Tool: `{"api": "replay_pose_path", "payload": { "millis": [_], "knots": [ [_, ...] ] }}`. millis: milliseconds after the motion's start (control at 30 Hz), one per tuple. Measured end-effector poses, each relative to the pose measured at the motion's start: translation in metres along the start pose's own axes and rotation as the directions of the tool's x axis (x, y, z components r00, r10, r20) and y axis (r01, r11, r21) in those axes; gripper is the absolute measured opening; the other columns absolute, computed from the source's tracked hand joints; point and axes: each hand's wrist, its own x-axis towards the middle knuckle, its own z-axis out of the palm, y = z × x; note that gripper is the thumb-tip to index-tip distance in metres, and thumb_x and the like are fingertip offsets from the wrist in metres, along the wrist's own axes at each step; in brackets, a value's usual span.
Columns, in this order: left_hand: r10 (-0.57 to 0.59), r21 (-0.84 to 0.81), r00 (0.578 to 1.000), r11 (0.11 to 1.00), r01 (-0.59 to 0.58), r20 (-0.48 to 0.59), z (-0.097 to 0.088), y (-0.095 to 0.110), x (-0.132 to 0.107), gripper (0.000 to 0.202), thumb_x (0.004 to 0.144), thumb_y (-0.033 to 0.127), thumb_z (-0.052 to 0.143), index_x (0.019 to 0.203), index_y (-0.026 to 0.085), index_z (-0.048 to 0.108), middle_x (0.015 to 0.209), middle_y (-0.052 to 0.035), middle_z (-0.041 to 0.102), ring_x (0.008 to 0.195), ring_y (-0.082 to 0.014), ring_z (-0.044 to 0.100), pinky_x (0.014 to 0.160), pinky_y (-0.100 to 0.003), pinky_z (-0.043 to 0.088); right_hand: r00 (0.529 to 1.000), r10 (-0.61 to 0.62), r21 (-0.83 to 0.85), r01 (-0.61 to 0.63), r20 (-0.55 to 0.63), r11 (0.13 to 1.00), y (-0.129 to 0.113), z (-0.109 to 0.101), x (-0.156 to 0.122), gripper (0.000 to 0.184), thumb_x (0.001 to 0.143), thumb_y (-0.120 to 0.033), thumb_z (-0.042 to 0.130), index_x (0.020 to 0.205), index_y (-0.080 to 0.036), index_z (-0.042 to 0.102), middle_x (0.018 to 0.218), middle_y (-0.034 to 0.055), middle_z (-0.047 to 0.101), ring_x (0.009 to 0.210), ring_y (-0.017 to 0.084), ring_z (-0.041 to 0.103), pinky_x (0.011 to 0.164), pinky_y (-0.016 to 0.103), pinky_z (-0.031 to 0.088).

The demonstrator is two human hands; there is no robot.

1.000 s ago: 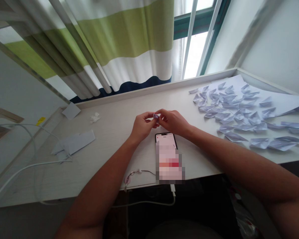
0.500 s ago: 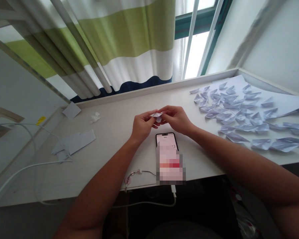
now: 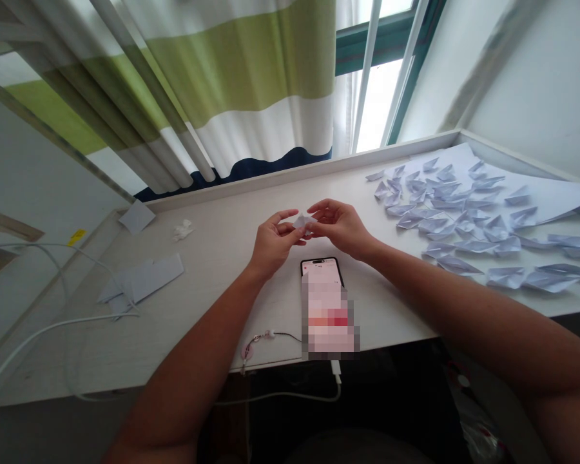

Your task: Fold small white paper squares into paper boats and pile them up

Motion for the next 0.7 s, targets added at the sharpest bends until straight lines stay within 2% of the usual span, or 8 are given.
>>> {"api": "replay_pose_path", "payload": {
  "millis": [200,433,600,700],
  "knots": [
    [0.04,0.106,0.997,0.993,-0.046,0.06,-0.0008,-0.0028,0.0007,0.045,0.078,0.04,0.097,0.108,0.013,0.076,0.085,-0.0075,0.084,0.076,-0.0198,0.08,0.075,-0.034,0.066,0.998,-0.022,-0.154,0.032,0.062,0.988,-0.0035,-0.0051,0.002,0.037,0.08,-0.052,0.094,0.09,-0.019,0.079,0.085,0.0062,0.082,0.078,0.021,0.076,0.079,0.042,0.064],
    [0.037,0.106,0.993,0.993,-0.049,0.111,-0.0017,-0.0035,0.0011,0.044,0.08,0.043,0.096,0.103,0.014,0.074,0.084,-0.0071,0.082,0.075,-0.0191,0.08,0.069,-0.03,0.063,0.992,-0.003,-0.174,0.025,0.125,0.984,-0.0083,-0.008,0.0025,0.046,0.079,-0.062,0.093,0.09,-0.019,0.081,0.084,0.0064,0.083,0.078,0.021,0.075,0.081,0.041,0.063],
    [0.017,0.072,0.99,0.997,-0.027,0.139,0.0003,-0.0021,-0.0009,0.054,0.077,0.047,0.099,0.111,0.014,0.072,0.09,-0.0072,0.083,0.079,-0.0196,0.08,0.07,-0.031,0.065,0.996,-0.044,-0.178,0.057,0.075,0.982,-0.0078,-0.0083,0.0028,0.038,0.082,-0.056,0.091,0.091,-0.02,0.082,0.086,0.005,0.082,0.078,0.019,0.072,0.077,0.038,0.062],
    [-0.009,0.038,0.993,0.999,0.004,0.115,0.0013,0.0,-0.0017,0.053,0.081,0.053,0.095,0.11,0.015,0.072,0.093,-0.0084,0.084,0.08,-0.021,0.081,0.073,-0.034,0.066,0.994,-0.067,-0.171,0.081,0.091,0.982,-0.0082,-0.0088,0.0022,0.024,0.087,-0.043,0.083,0.096,-0.021,0.085,0.094,0.0058,0.084,0.083,0.021,0.074,0.08,0.041,0.064]
  ]
}}
